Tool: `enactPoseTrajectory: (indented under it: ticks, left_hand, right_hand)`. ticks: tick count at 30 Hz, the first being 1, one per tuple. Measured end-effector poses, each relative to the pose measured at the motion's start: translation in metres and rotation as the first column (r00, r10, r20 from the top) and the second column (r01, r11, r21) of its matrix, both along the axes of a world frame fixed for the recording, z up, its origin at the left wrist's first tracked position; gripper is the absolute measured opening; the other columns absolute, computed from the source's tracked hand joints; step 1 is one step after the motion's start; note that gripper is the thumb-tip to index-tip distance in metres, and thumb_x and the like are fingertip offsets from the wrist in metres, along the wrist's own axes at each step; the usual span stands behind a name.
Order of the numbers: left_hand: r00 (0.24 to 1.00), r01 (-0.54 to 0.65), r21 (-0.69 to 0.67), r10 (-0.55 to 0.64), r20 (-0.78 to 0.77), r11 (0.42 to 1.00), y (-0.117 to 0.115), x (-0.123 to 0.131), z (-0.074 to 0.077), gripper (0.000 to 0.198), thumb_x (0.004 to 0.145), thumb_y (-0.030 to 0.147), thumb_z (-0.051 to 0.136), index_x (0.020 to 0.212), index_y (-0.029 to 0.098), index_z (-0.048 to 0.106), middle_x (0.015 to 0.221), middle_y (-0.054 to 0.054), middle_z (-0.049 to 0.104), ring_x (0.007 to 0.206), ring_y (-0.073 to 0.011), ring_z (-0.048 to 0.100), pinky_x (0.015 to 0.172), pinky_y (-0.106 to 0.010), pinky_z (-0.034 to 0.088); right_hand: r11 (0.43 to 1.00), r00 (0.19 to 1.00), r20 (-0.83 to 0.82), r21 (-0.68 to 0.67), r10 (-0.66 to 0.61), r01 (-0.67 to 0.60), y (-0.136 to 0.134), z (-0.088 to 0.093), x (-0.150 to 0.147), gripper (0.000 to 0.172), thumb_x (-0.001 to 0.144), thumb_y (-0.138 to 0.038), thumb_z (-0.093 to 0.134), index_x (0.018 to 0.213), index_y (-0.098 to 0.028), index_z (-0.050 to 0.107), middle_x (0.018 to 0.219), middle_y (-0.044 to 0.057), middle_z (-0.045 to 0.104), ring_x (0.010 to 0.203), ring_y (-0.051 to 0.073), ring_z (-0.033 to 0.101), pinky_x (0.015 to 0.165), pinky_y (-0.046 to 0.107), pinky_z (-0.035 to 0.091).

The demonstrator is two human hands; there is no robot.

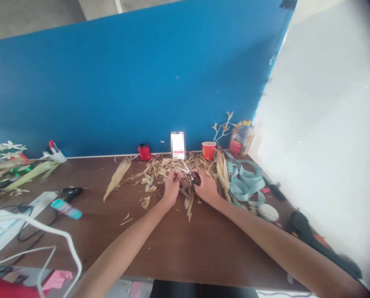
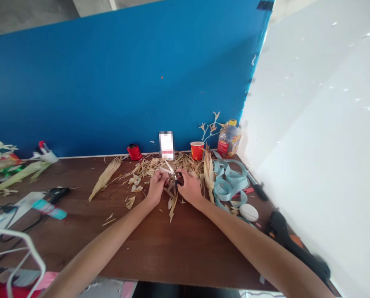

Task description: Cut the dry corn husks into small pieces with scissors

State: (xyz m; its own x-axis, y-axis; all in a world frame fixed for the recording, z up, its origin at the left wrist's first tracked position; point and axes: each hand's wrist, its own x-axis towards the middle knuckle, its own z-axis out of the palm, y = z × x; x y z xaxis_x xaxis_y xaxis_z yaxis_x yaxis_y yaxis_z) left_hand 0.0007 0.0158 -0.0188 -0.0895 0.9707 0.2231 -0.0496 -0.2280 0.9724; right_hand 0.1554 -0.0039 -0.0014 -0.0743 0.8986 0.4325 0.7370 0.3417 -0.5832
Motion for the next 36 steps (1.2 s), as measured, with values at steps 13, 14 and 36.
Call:
enactPoseTrajectory:
  ticks: [13,14,36]
  left_hand:
    - [0.992,0.09,-0.054,-0.085,0.093,0.994,0.0,-0.004,0.006,0.027,0.075,0.04,0.063,0.074,0.016,0.052,0.07,0.001,0.055,0.056,-0.008,0.046,0.055,-0.021,0.036]
    - [0.989,0.118,-0.061,-0.111,0.103,0.991,0.0,-0.004,0.007,0.027,0.075,0.041,0.063,0.075,0.016,0.052,0.07,0.001,0.056,0.056,-0.0079,0.047,0.055,-0.021,0.036]
    - [0.981,0.15,-0.099,-0.135,0.142,0.984,-0.003,-0.002,0.011,0.029,0.073,0.043,0.064,0.076,0.018,0.05,0.071,0.001,0.058,0.054,-0.0075,0.048,0.052,-0.021,0.034]
  right_hand:
    - [0.99,0.99,0.133,-0.137,0.045,-0.026,0.006,-0.003,-0.001,0.043,0.073,-0.019,0.056,0.116,-0.025,0.053,0.09,0.002,0.069,0.084,0.022,0.064,0.071,0.028,0.043]
    - [0.99,0.991,0.126,-0.135,0.052,-0.035,0.006,-0.004,-0.001,0.045,0.074,-0.019,0.056,0.118,-0.025,0.052,0.092,0.002,0.069,0.084,0.022,0.064,0.071,0.028,0.043]
    - [0.991,0.98,0.182,-0.122,0.075,-0.053,0.008,-0.008,-0.002,0.047,0.078,-0.018,0.052,0.124,-0.025,0.048,0.1,0.003,0.07,0.086,0.02,0.064,0.071,0.026,0.043]
